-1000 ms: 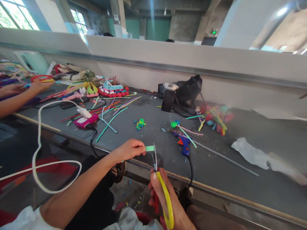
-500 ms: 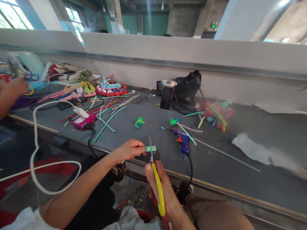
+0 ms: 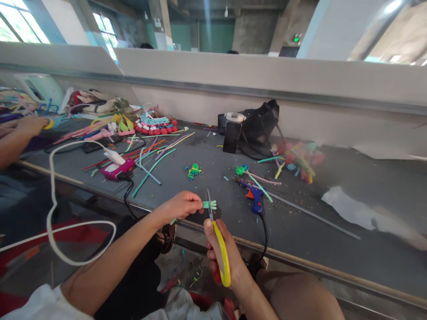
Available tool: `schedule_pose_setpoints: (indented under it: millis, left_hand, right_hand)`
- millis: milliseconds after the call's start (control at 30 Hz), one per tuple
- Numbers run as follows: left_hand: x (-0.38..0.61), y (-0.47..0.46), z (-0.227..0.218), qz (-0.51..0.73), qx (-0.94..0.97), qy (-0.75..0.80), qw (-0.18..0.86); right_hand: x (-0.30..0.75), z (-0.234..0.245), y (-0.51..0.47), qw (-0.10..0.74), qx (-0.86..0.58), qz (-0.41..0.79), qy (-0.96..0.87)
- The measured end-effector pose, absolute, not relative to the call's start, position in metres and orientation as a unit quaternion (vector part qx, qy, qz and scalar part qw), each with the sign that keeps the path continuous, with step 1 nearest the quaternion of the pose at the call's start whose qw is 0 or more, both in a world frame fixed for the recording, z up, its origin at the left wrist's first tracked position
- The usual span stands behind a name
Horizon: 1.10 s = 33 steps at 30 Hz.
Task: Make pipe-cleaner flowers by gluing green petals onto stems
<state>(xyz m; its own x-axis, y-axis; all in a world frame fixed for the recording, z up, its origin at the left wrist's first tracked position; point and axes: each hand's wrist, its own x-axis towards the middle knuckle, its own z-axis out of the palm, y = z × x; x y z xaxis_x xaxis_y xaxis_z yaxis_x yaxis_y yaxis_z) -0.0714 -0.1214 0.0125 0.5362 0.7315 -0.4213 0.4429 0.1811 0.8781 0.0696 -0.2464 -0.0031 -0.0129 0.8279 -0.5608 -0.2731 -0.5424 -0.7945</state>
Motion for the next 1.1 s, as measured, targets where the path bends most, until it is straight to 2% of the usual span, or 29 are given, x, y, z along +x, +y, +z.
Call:
schedule_pose_setpoints:
  millis: [733, 1100]
  left_hand:
    - [-0.08, -0.111, 0.013, 0.129, 0.589, 0.465, 0.648]
    - [-0.081, -0.115, 0.016, 0.154, 0.591, 0.448, 0.654]
  right_hand:
    - [0.073, -0.003, -0.231, 0.386, -0.581, 0.668, -0.259]
    - [0.068, -0.006, -0.234, 0.407, -0.576, 0.649, -0.285]
